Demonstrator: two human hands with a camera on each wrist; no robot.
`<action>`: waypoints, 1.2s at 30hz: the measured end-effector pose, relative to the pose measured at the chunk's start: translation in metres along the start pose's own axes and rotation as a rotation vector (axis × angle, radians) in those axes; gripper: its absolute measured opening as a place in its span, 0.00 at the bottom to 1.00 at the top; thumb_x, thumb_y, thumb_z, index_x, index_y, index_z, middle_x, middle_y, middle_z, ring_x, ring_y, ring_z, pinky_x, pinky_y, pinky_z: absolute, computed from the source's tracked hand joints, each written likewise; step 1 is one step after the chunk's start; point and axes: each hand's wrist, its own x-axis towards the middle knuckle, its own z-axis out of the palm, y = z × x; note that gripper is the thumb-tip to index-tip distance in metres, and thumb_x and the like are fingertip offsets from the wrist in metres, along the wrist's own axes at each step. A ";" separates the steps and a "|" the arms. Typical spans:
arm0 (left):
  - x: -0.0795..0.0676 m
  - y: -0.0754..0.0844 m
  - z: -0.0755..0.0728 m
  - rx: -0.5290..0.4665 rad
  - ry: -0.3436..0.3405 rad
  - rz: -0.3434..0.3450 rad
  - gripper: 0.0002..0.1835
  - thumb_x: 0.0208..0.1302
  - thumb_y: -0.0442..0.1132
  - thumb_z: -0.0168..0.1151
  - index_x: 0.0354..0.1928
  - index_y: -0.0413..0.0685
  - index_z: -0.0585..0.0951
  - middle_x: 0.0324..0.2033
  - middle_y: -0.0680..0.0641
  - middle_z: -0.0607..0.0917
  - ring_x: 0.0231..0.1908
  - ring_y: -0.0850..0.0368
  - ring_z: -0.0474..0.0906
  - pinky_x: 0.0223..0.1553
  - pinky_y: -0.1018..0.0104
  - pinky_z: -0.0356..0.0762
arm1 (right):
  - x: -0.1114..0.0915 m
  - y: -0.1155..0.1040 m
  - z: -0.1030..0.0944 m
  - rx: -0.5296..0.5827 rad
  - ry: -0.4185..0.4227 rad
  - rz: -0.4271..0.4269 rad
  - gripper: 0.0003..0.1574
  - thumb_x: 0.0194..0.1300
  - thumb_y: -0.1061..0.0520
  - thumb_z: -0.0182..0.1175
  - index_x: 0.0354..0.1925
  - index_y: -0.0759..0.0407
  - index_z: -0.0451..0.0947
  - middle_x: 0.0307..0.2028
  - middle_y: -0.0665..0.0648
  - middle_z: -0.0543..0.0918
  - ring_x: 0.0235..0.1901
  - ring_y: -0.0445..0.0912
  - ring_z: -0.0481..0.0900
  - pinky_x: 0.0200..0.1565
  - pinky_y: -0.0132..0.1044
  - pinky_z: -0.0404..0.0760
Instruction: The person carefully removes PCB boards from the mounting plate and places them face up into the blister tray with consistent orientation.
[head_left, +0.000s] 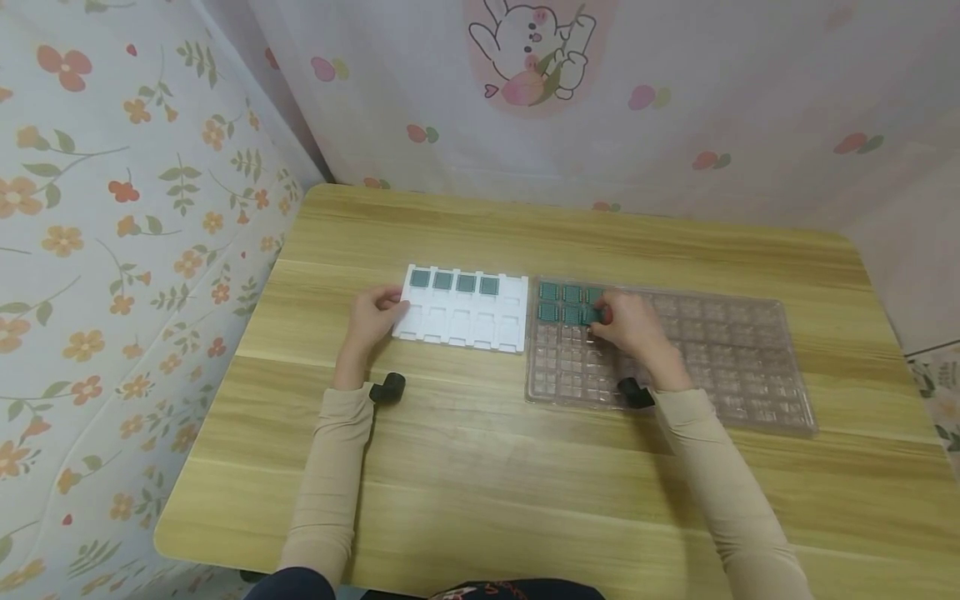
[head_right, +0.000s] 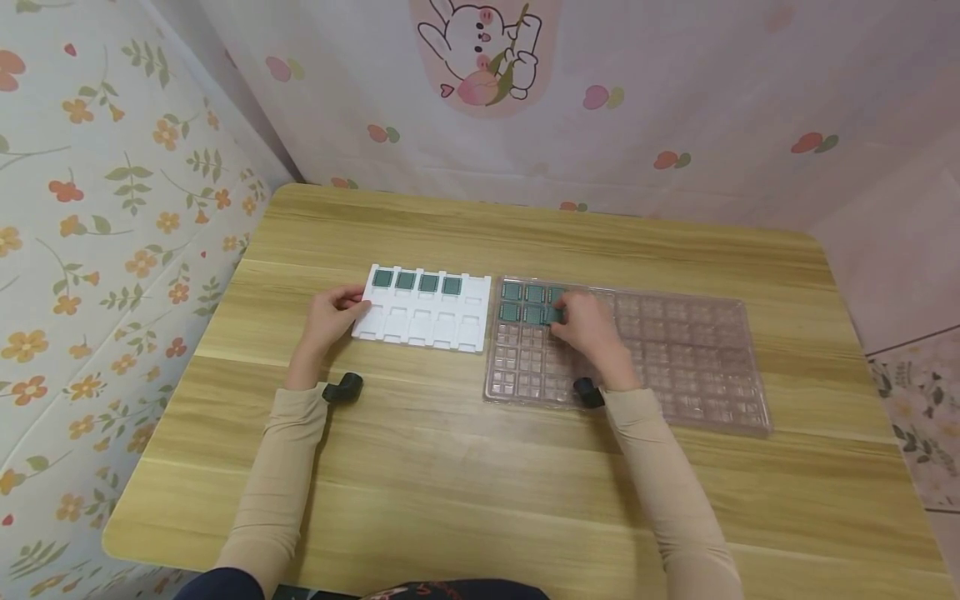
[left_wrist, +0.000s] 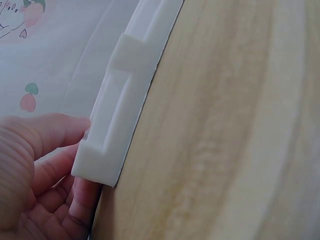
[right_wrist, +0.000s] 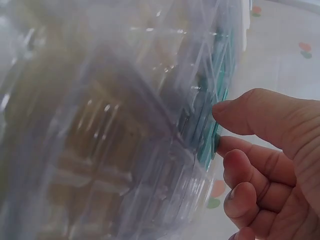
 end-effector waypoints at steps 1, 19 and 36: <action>0.000 0.000 0.000 -0.002 0.000 -0.001 0.16 0.59 0.33 0.62 0.49 0.32 0.79 0.40 0.35 0.80 0.40 0.46 0.75 0.41 0.65 0.71 | 0.000 0.001 0.000 -0.003 0.003 -0.003 0.19 0.54 0.62 0.66 0.43 0.71 0.77 0.23 0.57 0.75 0.22 0.49 0.71 0.27 0.41 0.69; -0.002 0.001 0.000 0.007 0.008 0.002 0.16 0.59 0.32 0.61 0.49 0.31 0.79 0.40 0.35 0.81 0.40 0.46 0.76 0.39 0.68 0.71 | 0.000 0.005 -0.005 -0.043 -0.028 -0.003 0.17 0.55 0.61 0.66 0.43 0.70 0.78 0.23 0.57 0.75 0.23 0.49 0.71 0.28 0.43 0.70; -0.001 0.002 0.000 -0.005 -0.008 -0.011 0.17 0.60 0.33 0.61 0.50 0.32 0.78 0.41 0.36 0.80 0.40 0.47 0.75 0.39 0.68 0.71 | 0.000 0.005 -0.008 -0.081 -0.050 -0.018 0.16 0.56 0.60 0.66 0.42 0.67 0.79 0.25 0.57 0.77 0.24 0.50 0.74 0.31 0.46 0.72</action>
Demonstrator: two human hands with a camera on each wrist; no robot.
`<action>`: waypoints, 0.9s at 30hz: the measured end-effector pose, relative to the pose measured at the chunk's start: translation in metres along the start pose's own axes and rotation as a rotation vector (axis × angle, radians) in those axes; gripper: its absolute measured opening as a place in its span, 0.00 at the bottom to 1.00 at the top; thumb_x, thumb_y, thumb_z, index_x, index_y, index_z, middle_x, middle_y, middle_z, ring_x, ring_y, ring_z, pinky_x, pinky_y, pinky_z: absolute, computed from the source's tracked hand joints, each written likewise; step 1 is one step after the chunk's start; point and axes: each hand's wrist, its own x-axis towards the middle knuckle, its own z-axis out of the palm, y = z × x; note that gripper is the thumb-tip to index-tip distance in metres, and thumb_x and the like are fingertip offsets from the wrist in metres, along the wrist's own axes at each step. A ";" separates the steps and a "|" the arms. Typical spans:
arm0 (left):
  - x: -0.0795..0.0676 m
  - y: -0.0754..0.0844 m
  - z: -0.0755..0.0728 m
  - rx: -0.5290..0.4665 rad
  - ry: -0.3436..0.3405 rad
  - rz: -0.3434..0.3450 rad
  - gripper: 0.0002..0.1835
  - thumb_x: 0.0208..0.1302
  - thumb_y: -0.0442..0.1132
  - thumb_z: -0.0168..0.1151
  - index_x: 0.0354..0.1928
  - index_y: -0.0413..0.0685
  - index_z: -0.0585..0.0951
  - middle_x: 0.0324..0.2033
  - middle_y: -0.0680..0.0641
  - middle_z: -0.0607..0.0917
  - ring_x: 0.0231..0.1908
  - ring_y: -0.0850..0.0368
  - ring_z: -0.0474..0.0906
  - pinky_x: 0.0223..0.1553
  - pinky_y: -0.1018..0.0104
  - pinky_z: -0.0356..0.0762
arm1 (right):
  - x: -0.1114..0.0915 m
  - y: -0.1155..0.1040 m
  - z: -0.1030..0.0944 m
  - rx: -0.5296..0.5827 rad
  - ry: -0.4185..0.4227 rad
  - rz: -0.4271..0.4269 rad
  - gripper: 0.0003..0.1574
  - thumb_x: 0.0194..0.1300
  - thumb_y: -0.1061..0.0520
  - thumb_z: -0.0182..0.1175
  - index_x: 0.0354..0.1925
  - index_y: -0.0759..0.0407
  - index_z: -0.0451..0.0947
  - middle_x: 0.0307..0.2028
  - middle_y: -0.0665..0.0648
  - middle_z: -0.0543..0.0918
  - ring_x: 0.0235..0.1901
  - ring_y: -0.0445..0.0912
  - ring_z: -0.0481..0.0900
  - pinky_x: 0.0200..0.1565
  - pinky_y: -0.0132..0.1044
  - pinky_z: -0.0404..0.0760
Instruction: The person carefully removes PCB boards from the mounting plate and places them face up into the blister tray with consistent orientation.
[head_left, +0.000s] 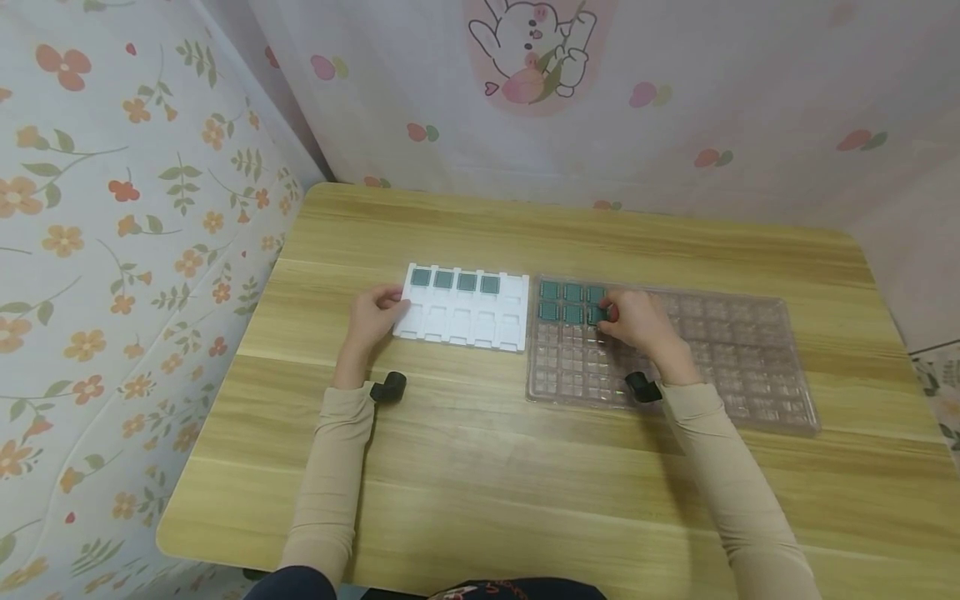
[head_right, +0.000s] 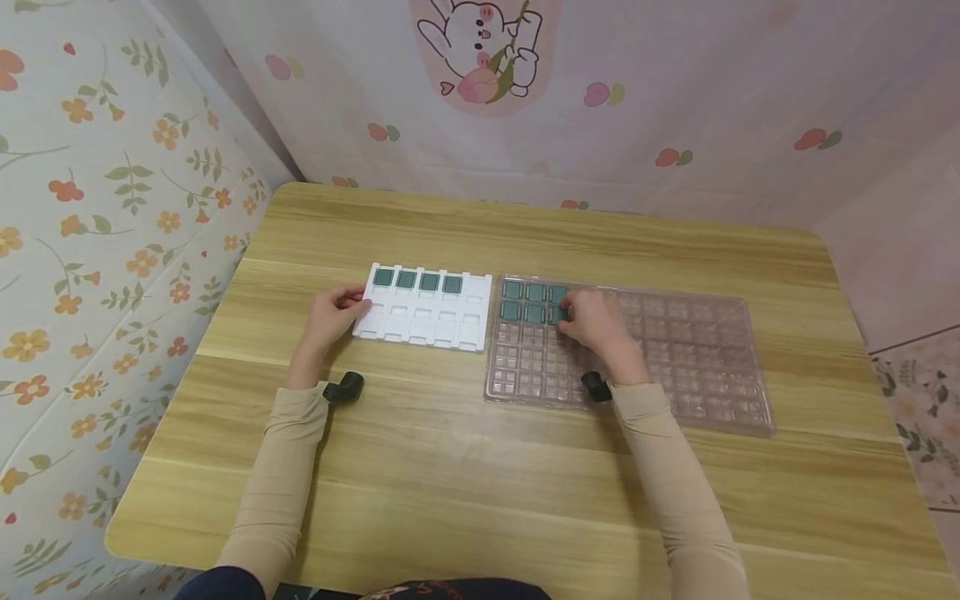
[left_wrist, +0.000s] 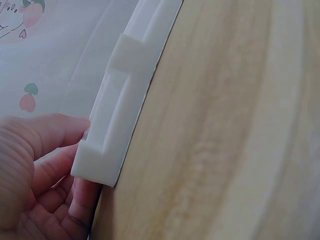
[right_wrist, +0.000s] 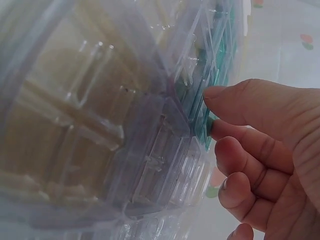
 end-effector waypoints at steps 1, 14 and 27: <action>0.000 0.000 0.000 -0.002 -0.001 0.000 0.17 0.60 0.33 0.61 0.50 0.32 0.78 0.41 0.36 0.80 0.40 0.47 0.75 0.39 0.68 0.71 | 0.000 0.000 0.000 -0.001 0.002 -0.001 0.16 0.56 0.60 0.66 0.42 0.67 0.79 0.24 0.57 0.77 0.24 0.50 0.74 0.31 0.46 0.72; 0.000 0.000 -0.001 0.005 0.005 0.002 0.17 0.60 0.33 0.61 0.49 0.32 0.78 0.41 0.36 0.80 0.40 0.47 0.74 0.39 0.67 0.71 | -0.001 -0.001 0.002 -0.032 0.036 -0.029 0.14 0.56 0.60 0.66 0.40 0.67 0.80 0.20 0.54 0.74 0.20 0.47 0.70 0.27 0.42 0.69; 0.000 -0.002 0.000 -0.003 0.006 0.003 0.16 0.60 0.33 0.61 0.49 0.32 0.78 0.41 0.36 0.80 0.40 0.47 0.74 0.40 0.67 0.71 | 0.000 -0.001 0.003 -0.040 0.044 -0.030 0.13 0.56 0.60 0.65 0.40 0.67 0.80 0.19 0.54 0.73 0.19 0.47 0.69 0.26 0.41 0.68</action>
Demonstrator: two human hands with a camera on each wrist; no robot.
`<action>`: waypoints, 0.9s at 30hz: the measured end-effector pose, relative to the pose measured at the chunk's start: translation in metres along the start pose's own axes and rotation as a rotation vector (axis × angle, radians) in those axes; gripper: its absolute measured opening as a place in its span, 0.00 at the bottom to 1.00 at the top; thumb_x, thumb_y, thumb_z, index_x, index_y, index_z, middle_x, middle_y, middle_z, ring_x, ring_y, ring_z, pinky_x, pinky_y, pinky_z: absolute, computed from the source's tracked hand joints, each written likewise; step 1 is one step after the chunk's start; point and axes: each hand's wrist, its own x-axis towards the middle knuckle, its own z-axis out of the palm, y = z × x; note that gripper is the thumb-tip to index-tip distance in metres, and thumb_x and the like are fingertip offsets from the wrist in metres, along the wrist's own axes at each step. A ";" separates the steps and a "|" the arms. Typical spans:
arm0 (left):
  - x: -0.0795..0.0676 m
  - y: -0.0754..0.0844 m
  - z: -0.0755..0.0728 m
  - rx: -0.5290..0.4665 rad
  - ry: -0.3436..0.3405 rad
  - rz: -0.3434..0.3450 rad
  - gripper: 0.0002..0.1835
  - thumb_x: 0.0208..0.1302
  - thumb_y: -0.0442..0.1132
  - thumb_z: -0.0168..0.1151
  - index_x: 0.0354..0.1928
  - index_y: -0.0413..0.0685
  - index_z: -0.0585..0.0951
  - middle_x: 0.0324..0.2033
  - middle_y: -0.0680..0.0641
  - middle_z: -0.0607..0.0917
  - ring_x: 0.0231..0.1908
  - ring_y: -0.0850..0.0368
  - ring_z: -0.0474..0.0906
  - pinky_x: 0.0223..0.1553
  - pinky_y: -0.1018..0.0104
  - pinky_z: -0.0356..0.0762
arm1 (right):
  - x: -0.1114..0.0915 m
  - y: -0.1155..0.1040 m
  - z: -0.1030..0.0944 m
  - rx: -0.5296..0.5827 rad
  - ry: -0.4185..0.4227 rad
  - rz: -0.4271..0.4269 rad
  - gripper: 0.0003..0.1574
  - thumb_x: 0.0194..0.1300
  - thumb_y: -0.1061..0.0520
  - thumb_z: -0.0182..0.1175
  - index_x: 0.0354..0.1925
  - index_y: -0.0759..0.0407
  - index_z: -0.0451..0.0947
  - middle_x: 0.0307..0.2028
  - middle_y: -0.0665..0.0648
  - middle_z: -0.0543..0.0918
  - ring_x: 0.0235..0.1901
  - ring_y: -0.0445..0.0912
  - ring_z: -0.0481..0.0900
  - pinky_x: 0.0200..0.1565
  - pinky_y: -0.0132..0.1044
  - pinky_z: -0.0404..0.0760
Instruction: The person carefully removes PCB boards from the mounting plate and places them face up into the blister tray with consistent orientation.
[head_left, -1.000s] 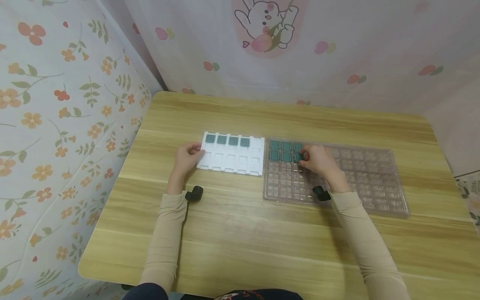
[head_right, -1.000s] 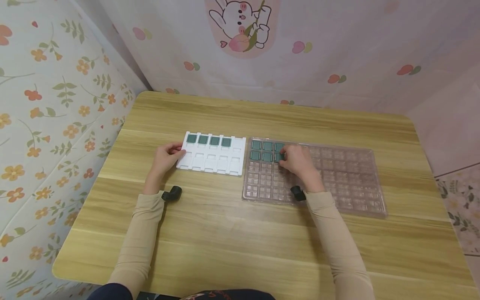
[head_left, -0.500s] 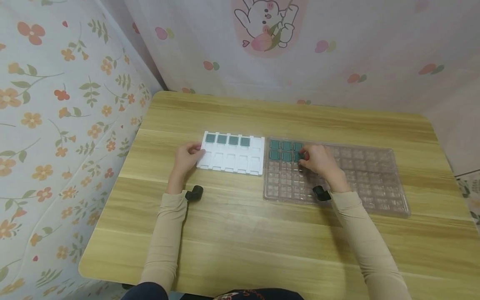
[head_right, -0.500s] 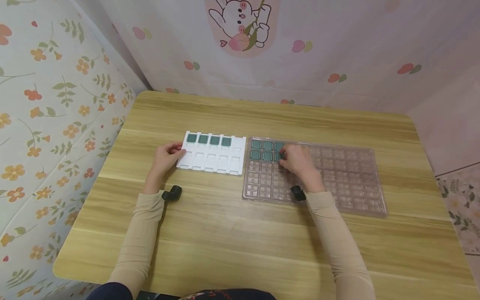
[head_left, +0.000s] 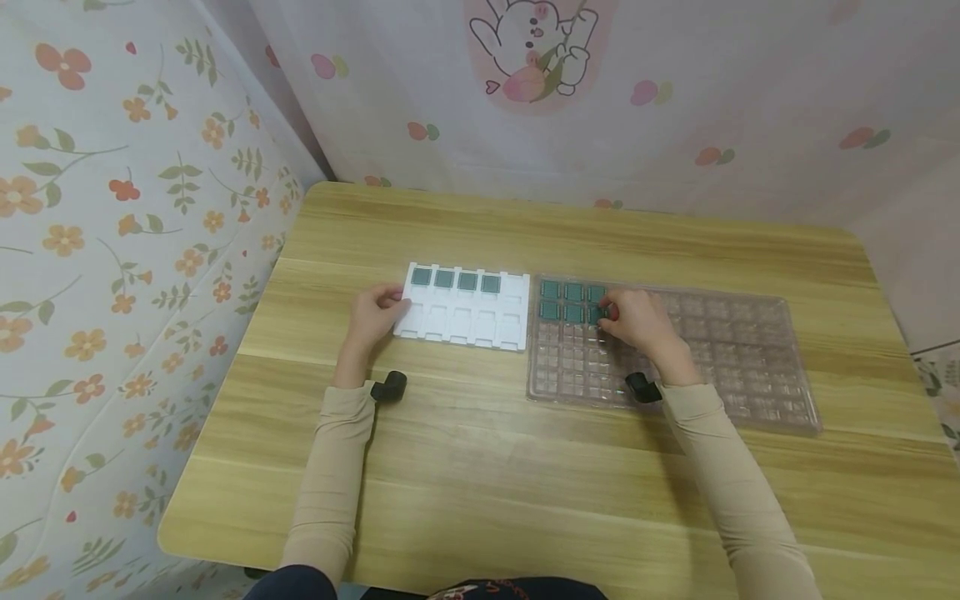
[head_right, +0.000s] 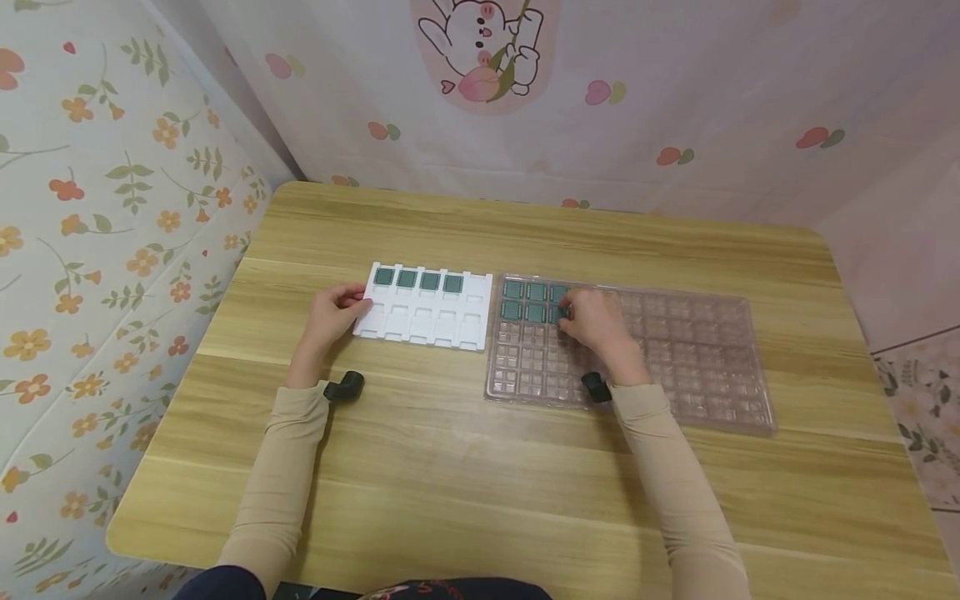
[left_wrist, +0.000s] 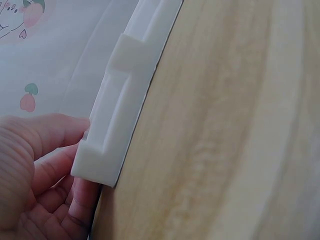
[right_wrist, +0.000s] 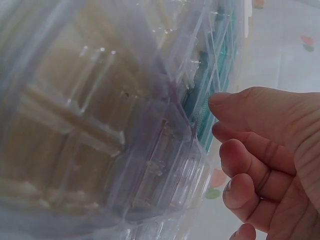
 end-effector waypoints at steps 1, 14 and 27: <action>0.000 0.000 0.000 -0.001 0.000 0.003 0.17 0.60 0.33 0.61 0.49 0.31 0.78 0.41 0.36 0.80 0.40 0.47 0.74 0.39 0.67 0.71 | 0.000 0.000 0.000 -0.001 -0.005 0.005 0.13 0.56 0.60 0.65 0.40 0.67 0.80 0.19 0.54 0.73 0.19 0.46 0.68 0.25 0.41 0.68; -0.001 0.000 0.000 -0.005 0.002 0.003 0.17 0.60 0.33 0.62 0.50 0.32 0.78 0.41 0.36 0.80 0.40 0.47 0.74 0.39 0.65 0.71 | 0.008 -0.011 -0.001 0.001 0.011 -0.018 0.15 0.55 0.59 0.66 0.40 0.67 0.80 0.19 0.53 0.73 0.18 0.45 0.67 0.23 0.39 0.66; 0.000 -0.002 0.000 -0.014 -0.002 0.004 0.17 0.60 0.33 0.62 0.50 0.32 0.78 0.41 0.36 0.80 0.39 0.48 0.74 0.38 0.68 0.70 | 0.019 -0.026 0.002 0.011 0.013 -0.032 0.18 0.56 0.57 0.66 0.43 0.67 0.80 0.20 0.53 0.75 0.19 0.45 0.69 0.25 0.39 0.68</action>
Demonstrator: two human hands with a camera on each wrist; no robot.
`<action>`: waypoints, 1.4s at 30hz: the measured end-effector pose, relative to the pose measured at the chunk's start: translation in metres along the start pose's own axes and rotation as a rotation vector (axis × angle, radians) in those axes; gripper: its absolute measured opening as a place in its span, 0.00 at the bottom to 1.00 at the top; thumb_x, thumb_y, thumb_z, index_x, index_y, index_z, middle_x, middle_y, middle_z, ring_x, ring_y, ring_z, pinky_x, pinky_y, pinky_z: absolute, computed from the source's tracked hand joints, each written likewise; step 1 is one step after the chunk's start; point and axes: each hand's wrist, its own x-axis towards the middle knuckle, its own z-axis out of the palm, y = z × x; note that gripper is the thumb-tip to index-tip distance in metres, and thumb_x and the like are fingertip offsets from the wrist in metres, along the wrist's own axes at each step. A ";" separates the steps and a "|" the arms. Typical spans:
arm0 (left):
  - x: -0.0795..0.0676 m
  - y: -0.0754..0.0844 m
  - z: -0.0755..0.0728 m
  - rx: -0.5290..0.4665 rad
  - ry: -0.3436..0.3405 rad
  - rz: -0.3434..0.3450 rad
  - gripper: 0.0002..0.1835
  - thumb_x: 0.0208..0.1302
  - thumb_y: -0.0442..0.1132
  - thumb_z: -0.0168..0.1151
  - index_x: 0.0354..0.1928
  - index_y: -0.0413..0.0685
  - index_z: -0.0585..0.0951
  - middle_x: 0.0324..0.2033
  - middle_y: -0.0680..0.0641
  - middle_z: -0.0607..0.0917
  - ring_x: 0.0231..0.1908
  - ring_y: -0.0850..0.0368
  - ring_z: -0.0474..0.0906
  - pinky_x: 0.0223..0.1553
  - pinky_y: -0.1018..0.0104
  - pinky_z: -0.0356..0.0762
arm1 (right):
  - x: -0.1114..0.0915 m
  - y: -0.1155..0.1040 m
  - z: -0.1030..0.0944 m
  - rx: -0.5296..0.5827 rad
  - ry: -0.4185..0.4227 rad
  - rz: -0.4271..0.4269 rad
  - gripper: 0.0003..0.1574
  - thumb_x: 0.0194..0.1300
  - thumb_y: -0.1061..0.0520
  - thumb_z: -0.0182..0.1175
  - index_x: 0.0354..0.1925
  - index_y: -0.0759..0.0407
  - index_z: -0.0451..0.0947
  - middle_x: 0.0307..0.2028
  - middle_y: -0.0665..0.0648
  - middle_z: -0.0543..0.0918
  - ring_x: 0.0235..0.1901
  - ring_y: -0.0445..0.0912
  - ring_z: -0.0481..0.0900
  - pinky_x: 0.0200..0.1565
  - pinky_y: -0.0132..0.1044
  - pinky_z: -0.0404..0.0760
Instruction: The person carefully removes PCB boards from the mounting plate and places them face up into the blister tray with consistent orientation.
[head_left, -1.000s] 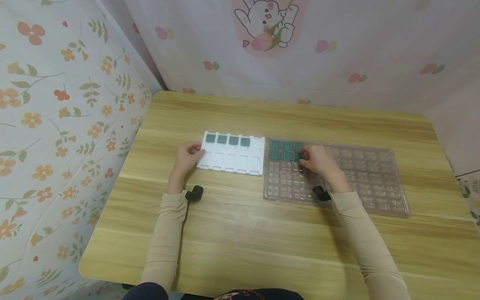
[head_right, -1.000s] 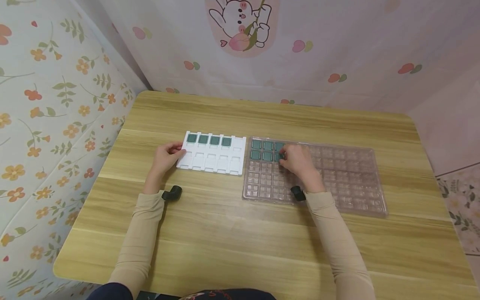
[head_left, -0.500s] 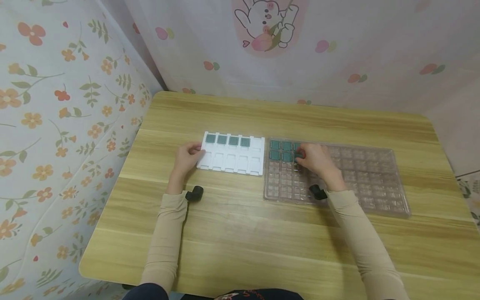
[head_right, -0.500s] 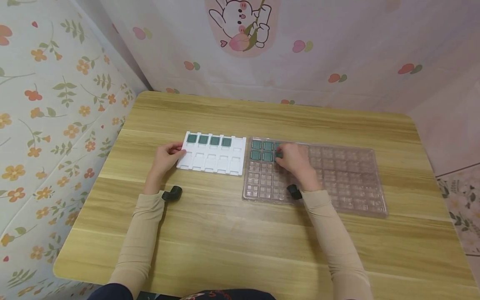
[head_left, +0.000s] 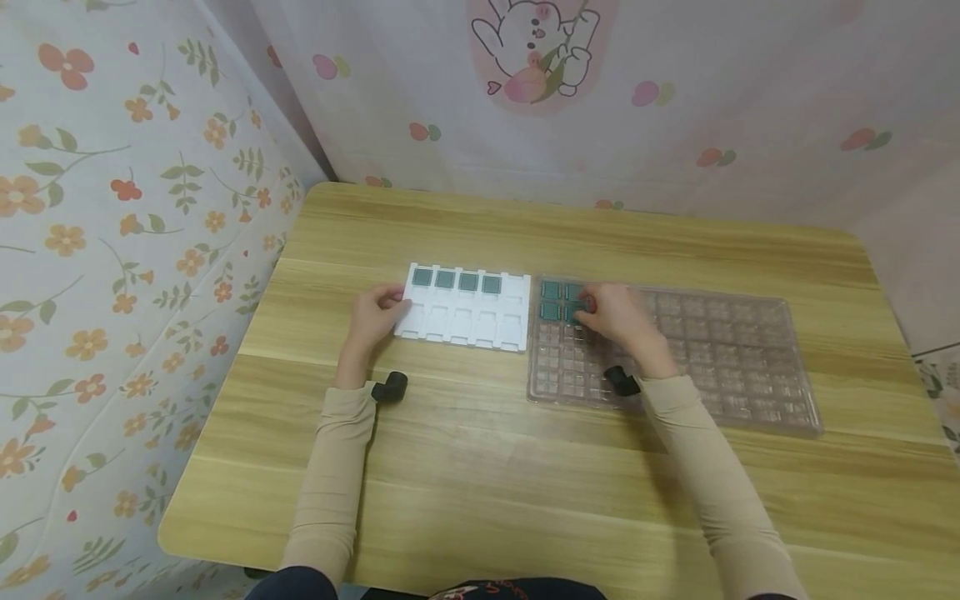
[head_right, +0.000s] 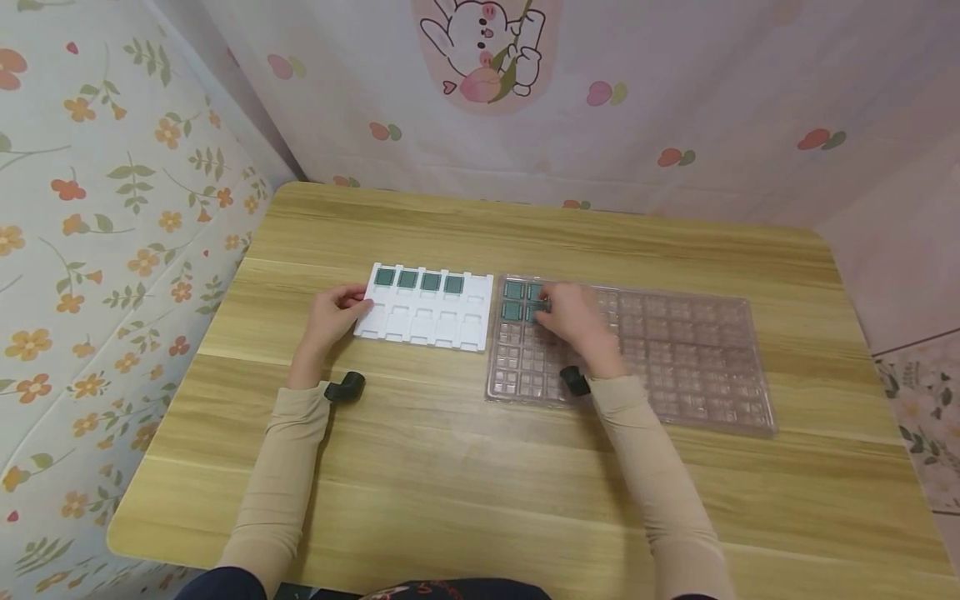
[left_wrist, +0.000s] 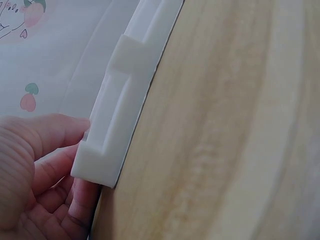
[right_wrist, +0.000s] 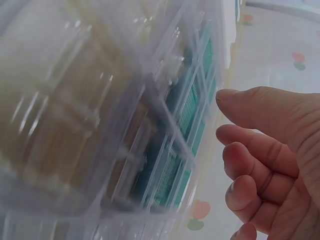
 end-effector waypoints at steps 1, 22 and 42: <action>0.000 0.000 0.000 0.000 -0.001 0.000 0.17 0.60 0.33 0.62 0.50 0.32 0.78 0.41 0.36 0.80 0.39 0.48 0.74 0.38 0.68 0.70 | 0.001 -0.002 0.000 0.002 0.001 -0.004 0.18 0.56 0.57 0.66 0.43 0.67 0.80 0.20 0.53 0.75 0.19 0.45 0.69 0.25 0.39 0.68; 0.001 -0.001 0.001 0.022 0.008 0.003 0.16 0.59 0.33 0.62 0.49 0.33 0.79 0.40 0.37 0.81 0.40 0.48 0.75 0.40 0.66 0.71 | 0.024 -0.036 0.005 0.127 -0.020 -0.035 0.18 0.57 0.58 0.65 0.43 0.69 0.79 0.19 0.55 0.75 0.17 0.44 0.66 0.23 0.36 0.67; 0.000 0.002 0.001 0.039 0.019 0.034 0.16 0.59 0.32 0.62 0.49 0.31 0.79 0.40 0.35 0.81 0.39 0.46 0.76 0.40 0.66 0.72 | 0.045 -0.062 0.010 0.162 -0.015 -0.056 0.19 0.58 0.58 0.65 0.46 0.68 0.79 0.24 0.57 0.78 0.22 0.46 0.71 0.27 0.37 0.71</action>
